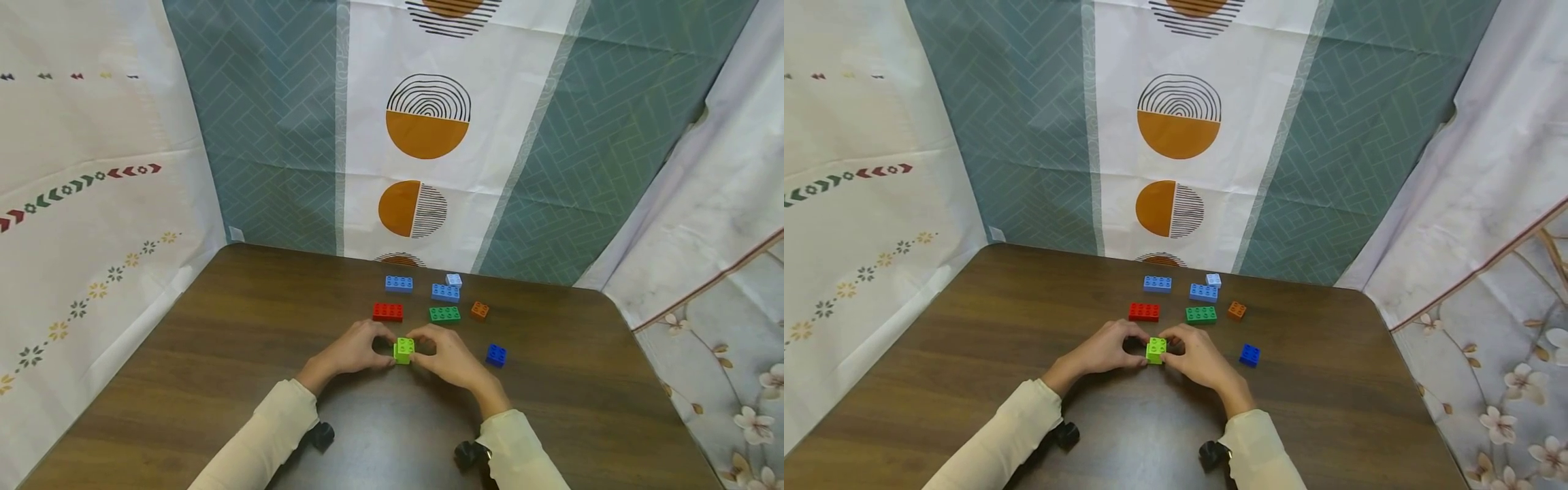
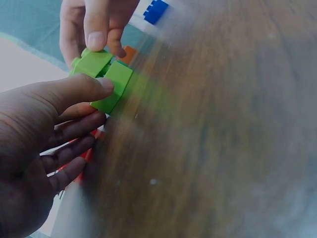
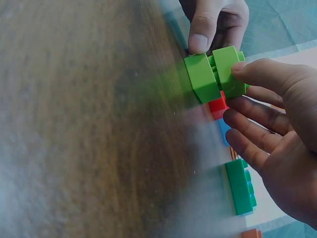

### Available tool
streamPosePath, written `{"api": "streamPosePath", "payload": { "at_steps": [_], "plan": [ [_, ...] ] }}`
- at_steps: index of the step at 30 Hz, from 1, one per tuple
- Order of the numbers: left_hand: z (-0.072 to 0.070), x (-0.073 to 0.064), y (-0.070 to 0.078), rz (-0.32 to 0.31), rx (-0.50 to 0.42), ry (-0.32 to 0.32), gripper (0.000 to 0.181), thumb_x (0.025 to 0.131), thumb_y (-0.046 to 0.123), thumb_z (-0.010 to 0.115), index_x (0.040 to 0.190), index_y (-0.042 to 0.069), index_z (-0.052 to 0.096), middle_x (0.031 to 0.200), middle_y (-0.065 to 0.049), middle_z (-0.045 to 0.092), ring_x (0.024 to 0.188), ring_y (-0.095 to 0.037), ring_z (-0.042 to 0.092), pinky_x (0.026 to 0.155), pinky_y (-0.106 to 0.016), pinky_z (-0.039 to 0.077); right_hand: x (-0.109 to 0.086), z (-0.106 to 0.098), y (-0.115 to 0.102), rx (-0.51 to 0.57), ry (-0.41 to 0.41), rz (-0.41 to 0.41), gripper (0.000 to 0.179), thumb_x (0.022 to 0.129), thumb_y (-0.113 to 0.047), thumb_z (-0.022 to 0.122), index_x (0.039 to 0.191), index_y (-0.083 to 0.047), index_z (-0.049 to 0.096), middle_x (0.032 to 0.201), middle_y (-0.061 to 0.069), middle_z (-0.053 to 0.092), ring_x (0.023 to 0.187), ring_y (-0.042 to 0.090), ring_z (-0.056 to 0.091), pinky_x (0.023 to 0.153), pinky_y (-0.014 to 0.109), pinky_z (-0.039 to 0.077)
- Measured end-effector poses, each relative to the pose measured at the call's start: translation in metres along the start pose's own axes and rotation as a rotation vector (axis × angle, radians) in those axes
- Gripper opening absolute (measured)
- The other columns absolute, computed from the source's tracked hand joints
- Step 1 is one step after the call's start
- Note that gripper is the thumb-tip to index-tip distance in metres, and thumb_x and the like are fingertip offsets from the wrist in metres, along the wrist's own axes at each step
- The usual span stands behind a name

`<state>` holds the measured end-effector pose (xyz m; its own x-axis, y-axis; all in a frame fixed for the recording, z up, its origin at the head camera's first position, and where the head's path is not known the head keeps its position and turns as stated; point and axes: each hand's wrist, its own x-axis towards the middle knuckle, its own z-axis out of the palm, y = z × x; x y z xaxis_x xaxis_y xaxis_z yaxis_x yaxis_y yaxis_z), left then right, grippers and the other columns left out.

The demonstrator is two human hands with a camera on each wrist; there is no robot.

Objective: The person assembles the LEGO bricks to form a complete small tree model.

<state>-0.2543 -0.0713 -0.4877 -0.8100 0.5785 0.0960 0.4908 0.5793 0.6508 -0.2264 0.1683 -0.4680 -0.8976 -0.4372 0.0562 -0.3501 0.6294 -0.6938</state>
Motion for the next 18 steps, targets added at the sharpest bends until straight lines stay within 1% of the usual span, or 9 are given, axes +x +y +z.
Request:
{"api": "streamPosePath", "payload": {
  "at_steps": [4, 11, 16, 18],
  "plan": [
    [0.0007, -0.0007, -0.0015, -0.001, 0.000, 0.003, 0.037, 0.084, 0.025, 0.085, 0.116, 0.009, 0.076, 0.119, -0.003, 0.076, 0.115, -0.024, 0.065, 0.103, -0.047, 0.052, 0.0012, 0.0019, -0.0006, 0.006, -0.006, 0.003, 0.032, 0.093, -0.021, 0.077, 0.124, -0.018, 0.070, 0.120, -0.002, 0.071, 0.112, 0.022, 0.063, 0.097, 0.047, 0.056],
    [0.0029, -0.0008, -0.0036, 0.015, 0.011, 0.009, 0.036, 0.084, 0.025, 0.085, 0.116, 0.010, 0.077, 0.118, -0.003, 0.076, 0.112, -0.022, 0.065, 0.100, -0.045, 0.053, 0.0019, 0.0032, -0.0035, 0.004, -0.012, 0.020, 0.032, 0.093, -0.019, 0.077, 0.124, -0.018, 0.070, 0.119, -0.002, 0.071, 0.112, 0.023, 0.063, 0.096, 0.047, 0.055],
    [0.0039, -0.0006, -0.0040, 0.026, 0.016, 0.019, 0.036, 0.084, 0.025, 0.085, 0.115, 0.010, 0.077, 0.117, -0.003, 0.076, 0.111, -0.022, 0.065, 0.099, -0.045, 0.053, 0.0012, 0.0025, -0.0069, -0.006, -0.011, 0.006, 0.030, 0.093, -0.019, 0.077, 0.123, -0.018, 0.070, 0.118, -0.002, 0.070, 0.111, 0.024, 0.063, 0.096, 0.048, 0.056],
    [0.0040, -0.0006, -0.0032, 0.027, 0.018, 0.019, 0.035, 0.084, 0.025, 0.085, 0.115, 0.010, 0.077, 0.116, -0.003, 0.076, 0.111, -0.022, 0.065, 0.099, -0.046, 0.053, 0.0011, 0.0025, -0.0069, -0.010, -0.012, 0.001, 0.030, 0.093, -0.019, 0.077, 0.123, -0.019, 0.070, 0.117, -0.002, 0.070, 0.111, 0.024, 0.063, 0.095, 0.047, 0.056]
  ]
}}
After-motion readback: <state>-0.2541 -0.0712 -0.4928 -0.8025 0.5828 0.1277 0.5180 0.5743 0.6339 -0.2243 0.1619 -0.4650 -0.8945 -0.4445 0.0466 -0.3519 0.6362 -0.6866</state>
